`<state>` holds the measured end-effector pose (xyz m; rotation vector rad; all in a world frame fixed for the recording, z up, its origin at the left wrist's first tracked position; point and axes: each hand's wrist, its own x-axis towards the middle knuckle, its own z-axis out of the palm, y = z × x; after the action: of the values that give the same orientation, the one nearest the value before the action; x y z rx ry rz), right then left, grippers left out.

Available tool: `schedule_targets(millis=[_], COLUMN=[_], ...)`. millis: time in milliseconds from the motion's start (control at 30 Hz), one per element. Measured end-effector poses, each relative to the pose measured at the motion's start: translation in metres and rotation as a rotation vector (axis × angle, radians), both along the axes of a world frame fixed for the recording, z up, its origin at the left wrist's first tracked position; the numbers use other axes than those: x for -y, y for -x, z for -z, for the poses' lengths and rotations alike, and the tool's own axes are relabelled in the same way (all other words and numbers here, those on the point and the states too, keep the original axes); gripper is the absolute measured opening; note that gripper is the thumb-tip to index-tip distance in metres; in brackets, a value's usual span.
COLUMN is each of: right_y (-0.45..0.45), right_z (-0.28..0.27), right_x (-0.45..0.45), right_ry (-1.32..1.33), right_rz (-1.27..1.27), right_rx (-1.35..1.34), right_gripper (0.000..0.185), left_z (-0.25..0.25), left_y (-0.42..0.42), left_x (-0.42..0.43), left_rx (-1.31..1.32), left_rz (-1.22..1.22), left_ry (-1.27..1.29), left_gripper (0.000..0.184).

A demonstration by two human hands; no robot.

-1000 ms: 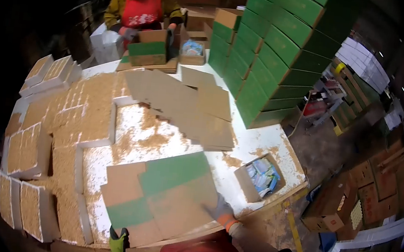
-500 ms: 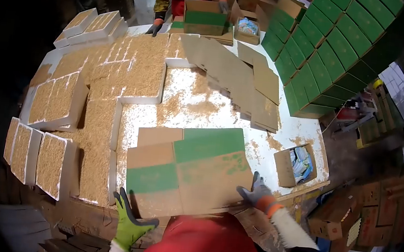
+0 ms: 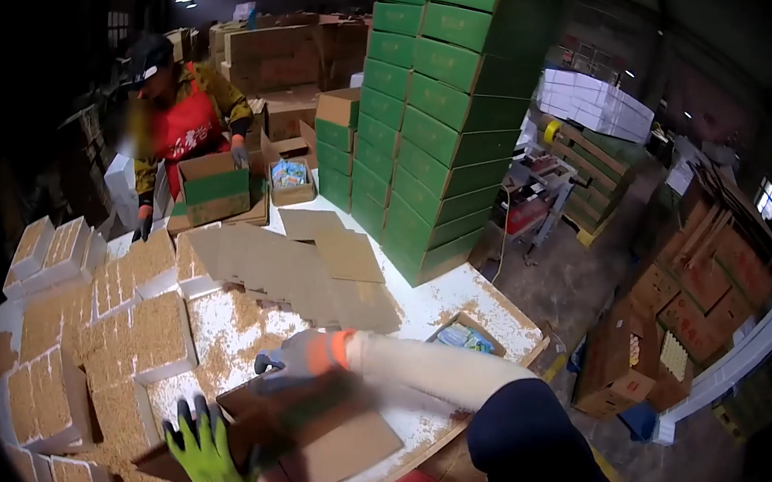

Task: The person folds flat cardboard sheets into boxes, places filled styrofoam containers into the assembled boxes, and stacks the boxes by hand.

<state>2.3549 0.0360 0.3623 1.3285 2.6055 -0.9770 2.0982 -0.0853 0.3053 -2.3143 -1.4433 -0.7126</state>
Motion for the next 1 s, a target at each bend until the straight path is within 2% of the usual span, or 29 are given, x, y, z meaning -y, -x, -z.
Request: schedule_targets(millis=[67,133,200,233,267,333,400,433,467,500,533,600,633,667,700,733,800,833,867,900,933,1000], right_y=[0.005,0.021,0.044,0.059,0.078,0.104,0.107,0.099,0.097,0.096,0.101,0.116,0.11,0.102,0.077,0.036,-0.035,-0.042,-0.023,0.009,0.016,0.016], right_z=[0.022,0.055,0.032,0.025,0.029,0.068,0.077,0.082,0.08,0.074,0.07,0.059,0.036,0.098,0.063,0.031,-0.008,0.008,-0.032,-0.045,-0.014,0.045], right_x=[-0.031,-0.053,-0.046,-0.046,-0.046,-0.058,-0.071,-0.077,-0.074,-0.074,-0.073,-0.071,-0.063,-0.088,-0.072,-0.051,-0.004,0.023,0.069,0.083,0.086,0.039], right_ry=[0.076,-0.319,-0.62,-0.73,-0.835,-0.656,-0.742,-0.778,-0.806,-0.68,-0.684,-0.615,-0.482,-1.034,-1.095,-0.356,-0.138,-0.498,-0.3,-0.164,-0.186,-0.044], right_rz=[-0.065,-0.21,-0.206,-0.193,-0.182,-0.206,-0.203,-0.215,-0.204,-0.181,-0.174,-0.143,-0.103,-0.164,-0.196,-0.017,-0.096,-0.169,-0.132,-0.385,-0.488,-0.468], right_rx=[-0.017,0.068,-0.104,-0.117,-0.137,-0.092,-0.024,-0.083,-0.163,-0.075,-0.077,0.023,0.014,-0.433,-0.697,-0.146,-0.037,0.046,0.018,0.349,0.261,0.043], right_gripper=[0.067,0.06,0.041,0.039,0.037,0.036,0.04,0.043,0.045,0.052,0.052,0.059,0.064,0.063,0.061,0.069,0.075,0.088,0.098,0.098,0.093,0.073], left_z=[-0.028,-0.028,-0.035,-0.051,-0.053,-0.039,-0.021,-0.014,-0.004,0.013,0.036,0.087,0.101,0.111,0.096,0.084,0.056,0.058,0.063,0.055,0.052,0.066], left_y=[-0.005,0.001,0.003,-0.006,-0.014,-0.021,-0.011,0.001,0.017,0.034,0.049,0.067,0.066,0.062,0.056,0.053,0.049,0.047,0.04,0.036,0.037,0.052], left_x=[0.034,0.045,0.048,0.048,0.047,0.043,0.033,0.023,0.011,-0.007,-0.026,-0.052,-0.058,-0.06,-0.061,-0.061,-0.04,-0.038,-0.042,-0.046,-0.052,-0.052], left_rx=[-0.082,0.089,0.215,0.186,0.178,0.128,0.101,0.129,0.152,0.187,0.194,-0.072,-0.178,-0.193,-0.075,0.047,0.16,0.189,0.257,0.251,0.239,0.508], left_rz=[0.051,0.251,0.218,0.183,0.197,0.305,0.39,0.426,0.446,0.447,0.457,0.54,0.579,0.576,0.552,0.533,0.456,0.39,0.353,0.336,0.357,0.332], left_ry=[-0.059,-0.035,0.058,0.021,0.234,0.278,0.264,0.297,0.369,0.472,0.564,0.49,0.391,0.325,0.31,0.294,0.299,0.302,0.283,0.333,0.359,0.477], left_gripper=[0.056,0.037,0.03,0.024,0.033,0.037,0.041,0.043,0.046,0.048,0.05,0.054,0.056,0.059,0.047,0.036,0.033,0.032,0.033,0.034,0.036,0.039])
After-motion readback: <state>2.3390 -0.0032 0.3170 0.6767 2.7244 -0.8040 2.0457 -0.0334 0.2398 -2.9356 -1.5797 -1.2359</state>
